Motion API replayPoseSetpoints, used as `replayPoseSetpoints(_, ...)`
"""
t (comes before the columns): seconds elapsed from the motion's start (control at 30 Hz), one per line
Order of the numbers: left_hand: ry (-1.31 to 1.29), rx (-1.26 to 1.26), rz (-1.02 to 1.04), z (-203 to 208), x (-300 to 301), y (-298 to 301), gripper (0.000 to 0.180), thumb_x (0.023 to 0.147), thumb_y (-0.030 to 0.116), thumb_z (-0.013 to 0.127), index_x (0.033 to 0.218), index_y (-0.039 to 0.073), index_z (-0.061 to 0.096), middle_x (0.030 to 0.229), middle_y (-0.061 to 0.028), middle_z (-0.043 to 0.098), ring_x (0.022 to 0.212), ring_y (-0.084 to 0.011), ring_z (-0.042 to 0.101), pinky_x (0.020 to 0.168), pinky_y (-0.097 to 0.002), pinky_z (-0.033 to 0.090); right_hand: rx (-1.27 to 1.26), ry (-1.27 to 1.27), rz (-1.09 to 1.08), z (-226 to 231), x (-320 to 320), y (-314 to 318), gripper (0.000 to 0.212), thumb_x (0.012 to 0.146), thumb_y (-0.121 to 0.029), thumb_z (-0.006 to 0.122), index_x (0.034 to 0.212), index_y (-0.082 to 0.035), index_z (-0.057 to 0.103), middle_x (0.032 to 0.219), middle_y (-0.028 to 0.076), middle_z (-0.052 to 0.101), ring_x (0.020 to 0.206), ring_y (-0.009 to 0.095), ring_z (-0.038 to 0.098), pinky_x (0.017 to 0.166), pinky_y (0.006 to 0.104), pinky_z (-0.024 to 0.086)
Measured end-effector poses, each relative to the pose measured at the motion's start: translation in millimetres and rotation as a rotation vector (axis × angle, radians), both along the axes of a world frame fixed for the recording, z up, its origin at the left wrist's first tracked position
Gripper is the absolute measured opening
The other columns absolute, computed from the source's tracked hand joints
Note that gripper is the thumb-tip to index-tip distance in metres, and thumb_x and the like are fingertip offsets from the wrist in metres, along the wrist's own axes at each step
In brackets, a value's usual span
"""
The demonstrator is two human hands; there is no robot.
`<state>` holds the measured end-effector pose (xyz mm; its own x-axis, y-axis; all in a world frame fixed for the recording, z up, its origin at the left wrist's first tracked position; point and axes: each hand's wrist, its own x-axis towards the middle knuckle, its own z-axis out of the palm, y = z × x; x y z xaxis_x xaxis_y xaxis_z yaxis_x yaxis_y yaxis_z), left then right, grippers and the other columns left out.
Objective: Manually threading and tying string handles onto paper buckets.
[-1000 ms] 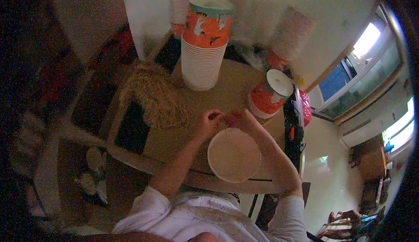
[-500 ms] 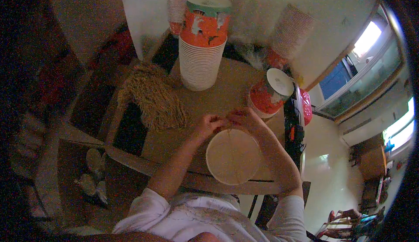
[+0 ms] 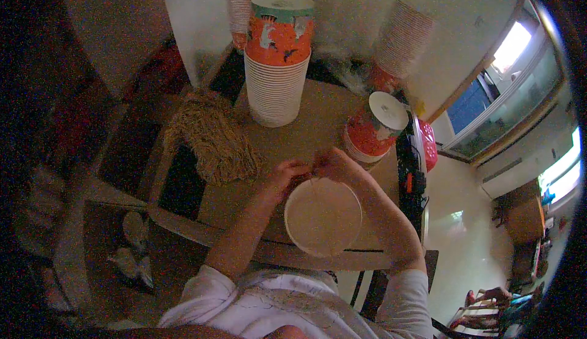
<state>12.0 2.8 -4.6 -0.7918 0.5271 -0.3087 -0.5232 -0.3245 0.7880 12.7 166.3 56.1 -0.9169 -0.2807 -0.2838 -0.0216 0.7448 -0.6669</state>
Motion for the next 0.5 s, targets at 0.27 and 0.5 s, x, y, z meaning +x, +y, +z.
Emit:
replayPoseSetpoints(0.27, -0.005, 0.212, -0.096, -9, 4, -6, 0.011, 0.078, 0.015, 0.057, 0.076, 0.004, 0.059, 0.069, -0.0048, 0.059, 0.061, -0.0141, 0.056, 0.055, -0.0261, 0.045, 0.304, 0.151, 0.46, 9, -8, 2, 0.012, 0.07, -0.016, 0.056, 0.073, -0.005, 0.059, 0.064, 0.005, 0.057, 0.061, 0.013, 0.053, 0.054, 0.0282, 0.043)
replayPoseSetpoints(0.5, -0.012, 0.025, -0.072, -15, -4, -15, 0.007, 0.078, 0.012, 0.055, 0.08, 0.006, 0.054, 0.067, -0.0048, 0.056, 0.059, -0.0141, 0.055, 0.051, -0.0269, 0.045, -0.096, -0.076, 0.074, -9, -1, 18, 0.012, 0.076, -0.015, 0.058, 0.081, -0.005, 0.059, 0.07, 0.005, 0.057, 0.067, 0.012, 0.054, 0.06, 0.0265, 0.044)
